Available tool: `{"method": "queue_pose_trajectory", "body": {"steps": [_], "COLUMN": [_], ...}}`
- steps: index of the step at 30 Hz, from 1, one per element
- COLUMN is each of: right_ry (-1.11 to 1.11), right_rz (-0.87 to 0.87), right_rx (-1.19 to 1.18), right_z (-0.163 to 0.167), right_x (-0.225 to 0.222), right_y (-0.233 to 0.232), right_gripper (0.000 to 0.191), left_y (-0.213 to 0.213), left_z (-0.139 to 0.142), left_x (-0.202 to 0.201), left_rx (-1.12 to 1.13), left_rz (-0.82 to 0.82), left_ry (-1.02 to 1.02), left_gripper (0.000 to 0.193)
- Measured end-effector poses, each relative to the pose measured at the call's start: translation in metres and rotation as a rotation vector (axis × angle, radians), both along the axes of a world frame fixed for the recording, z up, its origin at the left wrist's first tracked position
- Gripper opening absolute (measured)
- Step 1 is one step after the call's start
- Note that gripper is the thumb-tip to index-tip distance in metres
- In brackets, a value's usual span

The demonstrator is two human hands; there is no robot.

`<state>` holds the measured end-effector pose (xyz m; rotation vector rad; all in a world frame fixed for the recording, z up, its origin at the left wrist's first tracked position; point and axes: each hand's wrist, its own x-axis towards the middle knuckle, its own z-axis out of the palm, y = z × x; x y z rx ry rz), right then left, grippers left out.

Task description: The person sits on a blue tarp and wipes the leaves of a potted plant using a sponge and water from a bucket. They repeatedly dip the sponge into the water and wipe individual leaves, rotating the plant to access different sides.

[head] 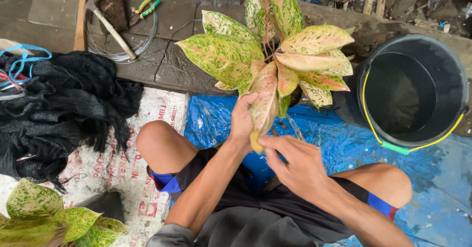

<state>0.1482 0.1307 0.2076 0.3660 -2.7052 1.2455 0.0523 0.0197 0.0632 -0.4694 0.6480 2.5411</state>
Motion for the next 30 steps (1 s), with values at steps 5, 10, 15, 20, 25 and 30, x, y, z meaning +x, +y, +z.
{"method": "queue_pose_trajectory", "body": {"steps": [5, 10, 15, 20, 25, 30], "right_ry": [0.042, -0.203, -0.092, -0.182, -0.189, -0.251], "right_rz": [-0.055, -0.033, 0.011, -0.037, -0.074, -0.053], "right_rx": [0.116, 0.514, 0.573, 0.603, 0.487, 0.153], "right_z": [0.013, -0.002, -0.01, 0.011, 0.053, 0.095], "right_x": [0.008, -0.048, -0.092, -0.115, -0.105, -0.096], "right_y": [0.037, 0.077, 0.087, 0.085, 0.089, 0.088], "right_gripper": [0.021, 0.029, 0.044, 0.048, 0.043, 0.049], "left_y": [-0.011, -0.035, -0.039, -0.022, -0.005, 0.006], "left_z": [0.014, 0.05, 0.059, 0.037, 0.026, 0.04], "left_x": [0.002, 0.012, 0.017, -0.001, -0.017, -0.024], "left_rx": [-0.488, -1.376, -1.364, -0.83, 0.134, 0.299], "left_rz": [-0.13, -0.302, -0.45, -0.388, -0.124, -0.142], "left_ry": [0.479, 1.415, 1.384, 0.654, -0.129, -0.018], "left_gripper": [0.054, 0.067, 0.062, 0.06, 0.07, 0.081]}}
